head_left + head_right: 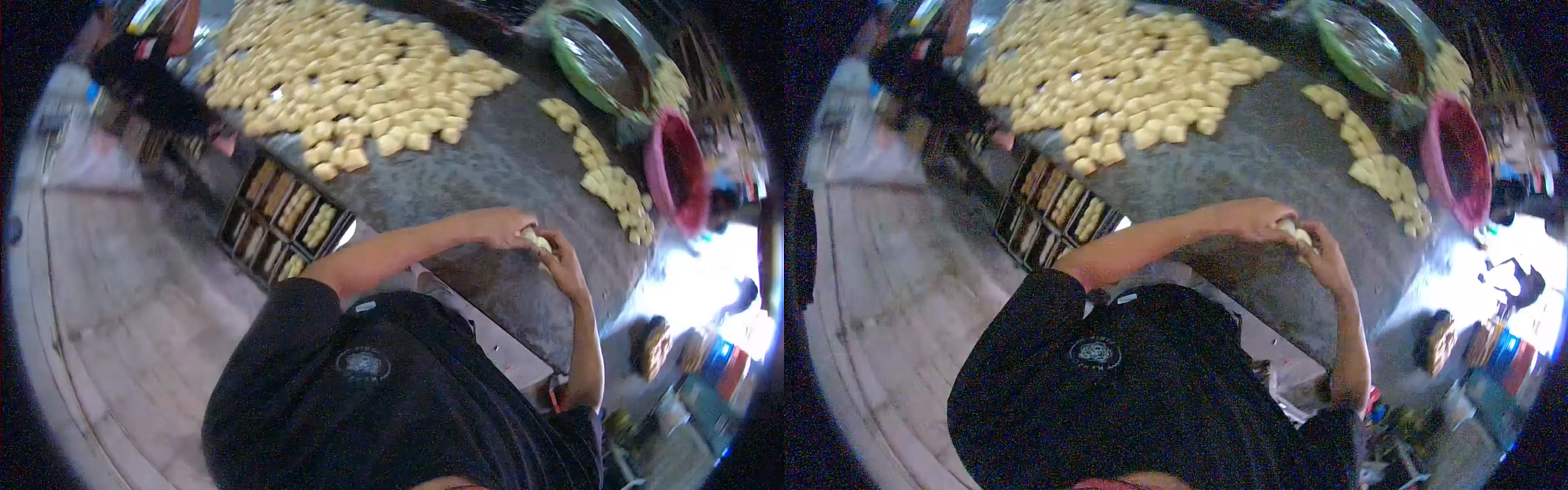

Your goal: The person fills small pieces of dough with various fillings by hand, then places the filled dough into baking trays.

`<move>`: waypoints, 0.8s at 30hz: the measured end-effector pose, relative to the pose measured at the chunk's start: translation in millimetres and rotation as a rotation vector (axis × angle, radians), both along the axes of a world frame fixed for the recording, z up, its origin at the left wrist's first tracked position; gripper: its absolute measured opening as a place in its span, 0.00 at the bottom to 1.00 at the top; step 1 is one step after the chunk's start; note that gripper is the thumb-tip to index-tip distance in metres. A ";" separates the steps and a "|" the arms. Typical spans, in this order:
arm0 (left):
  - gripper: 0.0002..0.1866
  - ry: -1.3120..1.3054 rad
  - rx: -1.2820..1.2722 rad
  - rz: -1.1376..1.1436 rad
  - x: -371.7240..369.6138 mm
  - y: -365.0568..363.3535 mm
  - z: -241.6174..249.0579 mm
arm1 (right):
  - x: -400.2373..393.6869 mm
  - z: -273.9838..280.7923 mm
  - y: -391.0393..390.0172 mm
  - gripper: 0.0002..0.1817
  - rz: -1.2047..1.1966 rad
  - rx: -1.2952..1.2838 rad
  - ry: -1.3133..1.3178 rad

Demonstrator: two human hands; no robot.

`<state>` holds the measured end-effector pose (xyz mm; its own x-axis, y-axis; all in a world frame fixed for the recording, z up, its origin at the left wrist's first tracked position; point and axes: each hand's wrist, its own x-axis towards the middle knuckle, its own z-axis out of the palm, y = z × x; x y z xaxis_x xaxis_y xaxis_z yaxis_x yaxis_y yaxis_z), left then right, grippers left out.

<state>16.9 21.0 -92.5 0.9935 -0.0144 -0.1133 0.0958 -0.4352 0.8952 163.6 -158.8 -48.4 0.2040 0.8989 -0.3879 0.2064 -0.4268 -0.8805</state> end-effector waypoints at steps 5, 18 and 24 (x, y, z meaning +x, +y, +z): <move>0.27 -0.039 -0.306 0.257 -154.3 19.2 12.8 | -104.1 46.8 79.3 0.18 0.359 -0.013 -0.015; 0.32 0.297 -0.147 1.184 -597.2 11.3 -97.8 | -520.4 -129.5 269.6 0.31 1.318 0.263 -0.082; 0.35 0.447 0.248 1.251 -712.6 57.4 -225.0 | -662.8 -288.0 332.8 0.24 1.511 0.520 -0.283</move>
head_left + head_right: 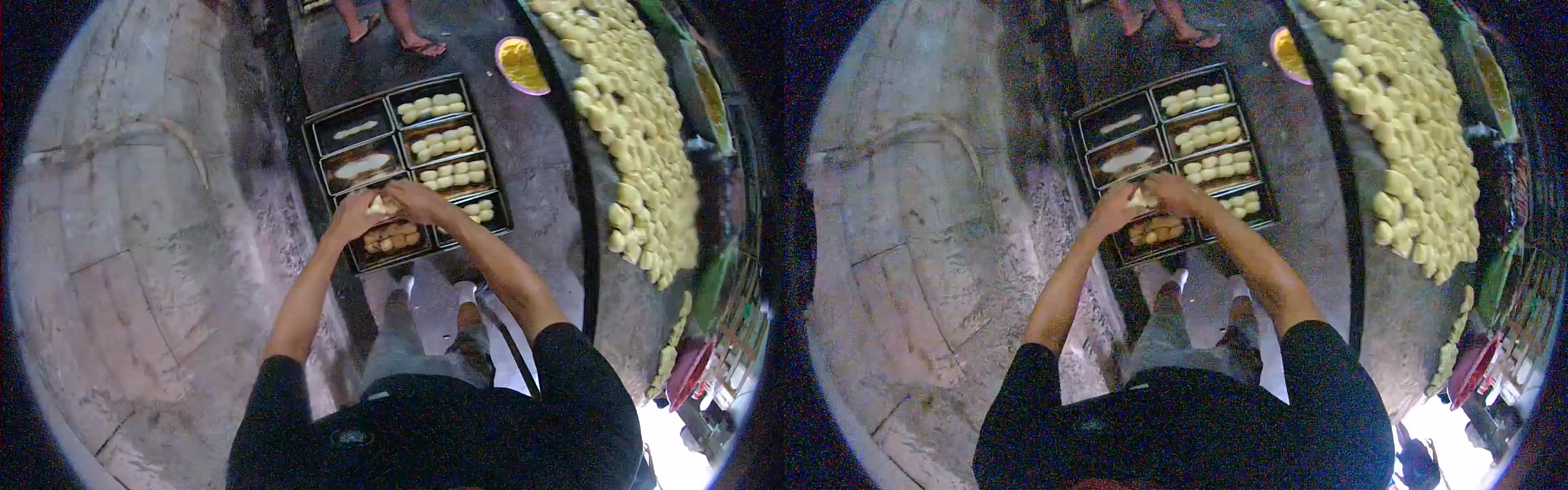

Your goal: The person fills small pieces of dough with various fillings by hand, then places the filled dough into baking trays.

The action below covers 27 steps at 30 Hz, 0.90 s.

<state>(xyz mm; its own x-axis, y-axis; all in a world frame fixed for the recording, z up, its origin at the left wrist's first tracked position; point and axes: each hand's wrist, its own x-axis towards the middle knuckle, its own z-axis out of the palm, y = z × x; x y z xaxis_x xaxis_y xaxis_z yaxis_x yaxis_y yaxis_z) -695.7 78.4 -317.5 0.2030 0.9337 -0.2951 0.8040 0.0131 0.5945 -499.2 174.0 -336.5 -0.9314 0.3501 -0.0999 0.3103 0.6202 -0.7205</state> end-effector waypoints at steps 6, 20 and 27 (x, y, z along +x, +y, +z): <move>0.45 0.228 -0.071 0.014 -10.4 -22.8 -49.4 | -16.0 -38.7 -29.5 0.21 -0.027 0.304 -0.193; 0.23 -0.197 0.259 0.182 70.8 -93.3 22.3 | 266.0 284.7 -39.6 0.17 -1.287 0.668 -0.102; 0.17 -0.582 0.273 0.105 225.4 -24.1 156.9 | 325.6 284.1 -3.1 0.15 -1.121 0.461 -0.045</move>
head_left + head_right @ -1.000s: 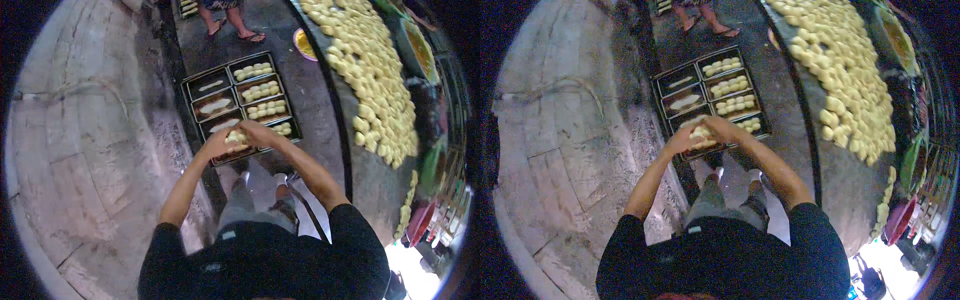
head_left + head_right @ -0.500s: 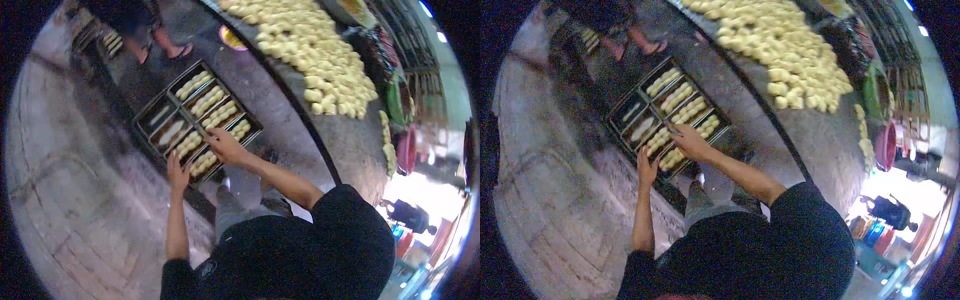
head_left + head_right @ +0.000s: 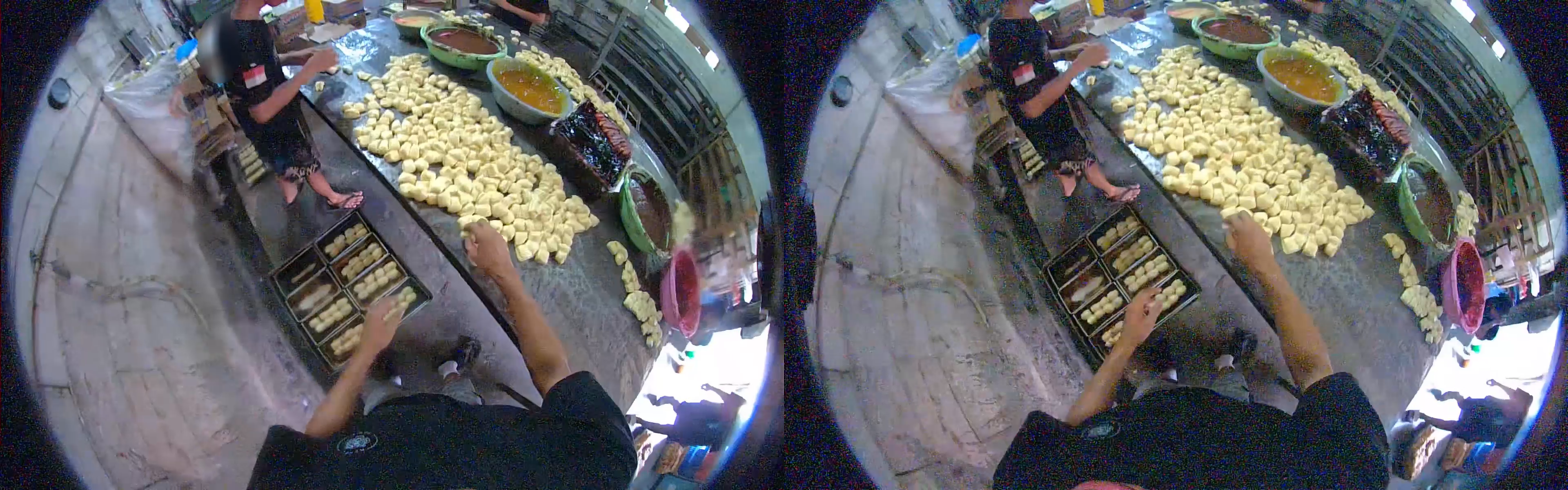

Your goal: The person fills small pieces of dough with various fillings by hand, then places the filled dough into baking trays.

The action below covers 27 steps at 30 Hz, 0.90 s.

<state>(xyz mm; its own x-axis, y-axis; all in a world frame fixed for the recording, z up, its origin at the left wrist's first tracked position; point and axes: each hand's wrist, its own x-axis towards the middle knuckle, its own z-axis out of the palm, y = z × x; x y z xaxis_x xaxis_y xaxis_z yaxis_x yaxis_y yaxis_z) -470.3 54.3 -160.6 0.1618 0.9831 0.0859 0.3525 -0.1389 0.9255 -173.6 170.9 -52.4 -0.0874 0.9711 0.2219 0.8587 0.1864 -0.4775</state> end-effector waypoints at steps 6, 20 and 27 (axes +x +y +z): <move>0.19 -0.202 -0.044 -0.015 126.7 26.6 112.9 | 65.5 51.8 -39.8 0.13 -0.092 0.020 0.885; 0.20 0.015 -0.310 -0.668 367.6 11.3 168.8 | 249.8 56.6 -199.1 0.10 -0.561 0.196 1.393; 0.21 0.426 0.343 -0.596 391.9 30.4 109.5 | 297.4 60.9 -212.1 0.09 -0.657 0.387 1.467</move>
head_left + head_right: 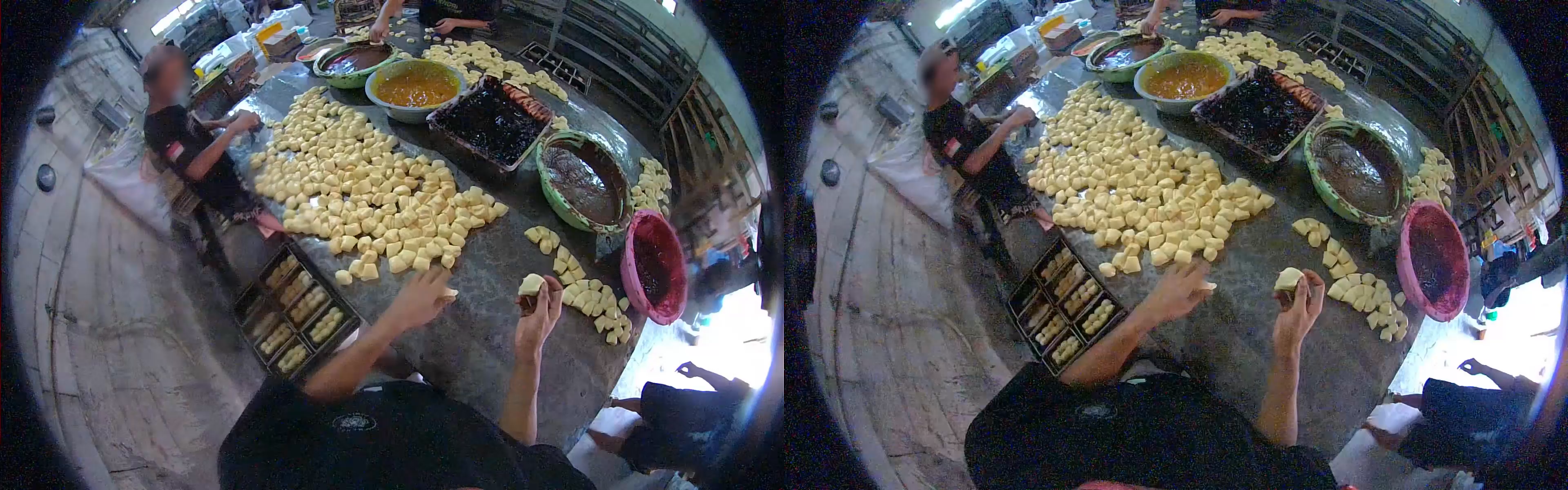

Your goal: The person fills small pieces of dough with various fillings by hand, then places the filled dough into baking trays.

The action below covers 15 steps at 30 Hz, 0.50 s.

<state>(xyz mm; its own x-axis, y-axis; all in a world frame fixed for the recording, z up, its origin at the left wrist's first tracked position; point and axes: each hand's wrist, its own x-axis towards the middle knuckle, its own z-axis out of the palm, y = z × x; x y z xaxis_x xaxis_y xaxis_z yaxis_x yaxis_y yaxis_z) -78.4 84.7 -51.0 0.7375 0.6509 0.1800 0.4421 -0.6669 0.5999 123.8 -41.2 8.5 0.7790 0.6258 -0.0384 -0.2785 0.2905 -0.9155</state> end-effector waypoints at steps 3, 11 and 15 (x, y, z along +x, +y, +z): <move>0.21 -0.182 0.187 0.091 13.5 -19.6 44.5 | 1.1 2.0 1.1 0.08 0.200 -0.069 0.027; 0.13 -0.524 -0.610 0.008 17.3 -25.7 78.4 | -31.0 22.3 3.2 0.14 0.495 -0.152 -0.344; 0.10 -0.659 -0.835 -0.040 18.0 -29.7 100.3 | -25.7 44.8 -2.3 0.18 0.728 -0.361 -0.380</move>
